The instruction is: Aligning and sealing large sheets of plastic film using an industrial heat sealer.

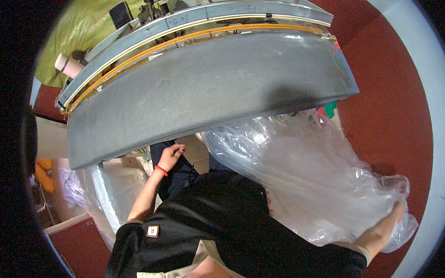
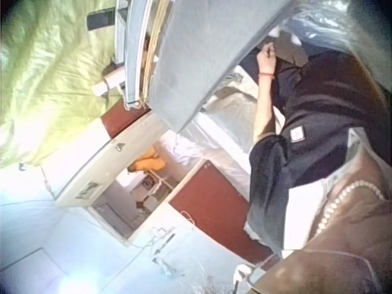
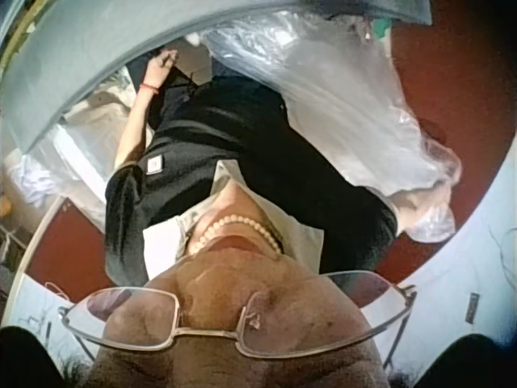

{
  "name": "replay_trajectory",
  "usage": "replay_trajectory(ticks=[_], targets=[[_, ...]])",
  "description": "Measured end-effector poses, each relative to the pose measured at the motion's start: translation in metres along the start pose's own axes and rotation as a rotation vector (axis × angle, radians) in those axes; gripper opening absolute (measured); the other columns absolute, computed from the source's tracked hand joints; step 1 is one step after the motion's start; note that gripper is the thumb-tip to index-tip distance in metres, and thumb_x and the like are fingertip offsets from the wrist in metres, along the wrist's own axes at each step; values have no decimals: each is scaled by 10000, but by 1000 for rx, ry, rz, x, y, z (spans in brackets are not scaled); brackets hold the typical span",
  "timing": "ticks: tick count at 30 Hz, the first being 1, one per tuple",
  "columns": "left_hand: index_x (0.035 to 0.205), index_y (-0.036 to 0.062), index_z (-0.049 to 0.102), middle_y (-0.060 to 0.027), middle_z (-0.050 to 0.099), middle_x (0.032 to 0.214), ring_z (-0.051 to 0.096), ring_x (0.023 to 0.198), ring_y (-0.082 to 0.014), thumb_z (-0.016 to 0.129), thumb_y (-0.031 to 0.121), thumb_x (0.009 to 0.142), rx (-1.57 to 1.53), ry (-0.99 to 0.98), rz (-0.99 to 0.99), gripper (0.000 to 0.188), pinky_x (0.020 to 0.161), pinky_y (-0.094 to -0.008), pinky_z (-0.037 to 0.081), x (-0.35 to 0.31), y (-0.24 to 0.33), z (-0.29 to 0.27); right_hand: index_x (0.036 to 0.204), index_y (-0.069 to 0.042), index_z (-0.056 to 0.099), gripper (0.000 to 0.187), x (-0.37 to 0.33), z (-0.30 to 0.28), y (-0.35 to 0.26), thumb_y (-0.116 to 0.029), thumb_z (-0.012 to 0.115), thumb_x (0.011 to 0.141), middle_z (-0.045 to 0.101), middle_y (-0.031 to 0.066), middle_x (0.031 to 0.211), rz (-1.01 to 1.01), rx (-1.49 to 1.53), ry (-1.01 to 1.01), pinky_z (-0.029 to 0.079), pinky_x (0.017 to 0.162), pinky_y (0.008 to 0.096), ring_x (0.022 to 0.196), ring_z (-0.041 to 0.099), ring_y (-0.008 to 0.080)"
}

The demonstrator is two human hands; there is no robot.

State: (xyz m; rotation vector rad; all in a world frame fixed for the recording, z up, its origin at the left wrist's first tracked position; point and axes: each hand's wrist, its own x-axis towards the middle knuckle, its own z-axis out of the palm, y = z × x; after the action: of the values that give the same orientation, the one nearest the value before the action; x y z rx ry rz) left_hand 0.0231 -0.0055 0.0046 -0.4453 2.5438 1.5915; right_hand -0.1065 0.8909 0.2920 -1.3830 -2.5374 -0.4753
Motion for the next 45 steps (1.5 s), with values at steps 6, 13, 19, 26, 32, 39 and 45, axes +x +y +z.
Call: replay_trajectory(ticks=[6,13,19,26,32,39,45], targets=[[986,-9,547,-116,615,865,587,835,-168,494,55,805,-65,9,-71,200,743,-258,441,-6,-14,4,1174,-61,455,447,-204,25,-314,-134,578,751,482,105,1175,-1262,548,-542,440,790,283,1034,487,191],[1037,13,520,-141,599,878,595,811,-215,482,26,786,264,-135,33,254,722,-274,447,-13,-6,3,1199,3,369,787,-462,93,-409,-412,685,610,391,184,1187,-1420,478,-1424,280,941,327,1104,375,254],[1005,17,547,-165,596,895,587,847,-267,517,55,768,242,-74,-29,242,740,-299,453,-21,-15,-17,973,-67,580,261,-266,193,-300,-232,450,817,562,86,982,-1087,90,-584,426,741,343,893,513,201],[1011,0,543,-114,614,875,586,838,-174,501,48,800,34,148,-93,221,758,-257,443,-48,-36,-47,950,-43,560,422,-14,76,-42,-366,554,678,555,160,984,252,-225,58,463,702,407,915,538,280],[955,14,580,-130,603,906,586,823,-220,493,132,816,356,448,-77,202,721,-294,453,-86,-79,-106,981,-54,536,596,-23,64,-140,-486,592,575,574,160,914,84,271,742,448,636,456,819,554,341],[1061,31,514,-168,513,1083,464,1025,-318,531,126,728,591,904,-553,347,869,-377,375,-177,-172,-217,1174,3,426,557,-168,15,-350,-318,576,744,489,198,1129,-654,742,652,390,850,386,1004,490,333],[1115,36,474,-144,445,1200,405,1116,-293,444,46,745,787,1094,-774,370,931,-358,341,-266,-220,-255,1206,7,389,440,-276,-97,-448,-159,520,820,424,180,1209,-1142,1010,627,329,924,347,1105,417,296]])
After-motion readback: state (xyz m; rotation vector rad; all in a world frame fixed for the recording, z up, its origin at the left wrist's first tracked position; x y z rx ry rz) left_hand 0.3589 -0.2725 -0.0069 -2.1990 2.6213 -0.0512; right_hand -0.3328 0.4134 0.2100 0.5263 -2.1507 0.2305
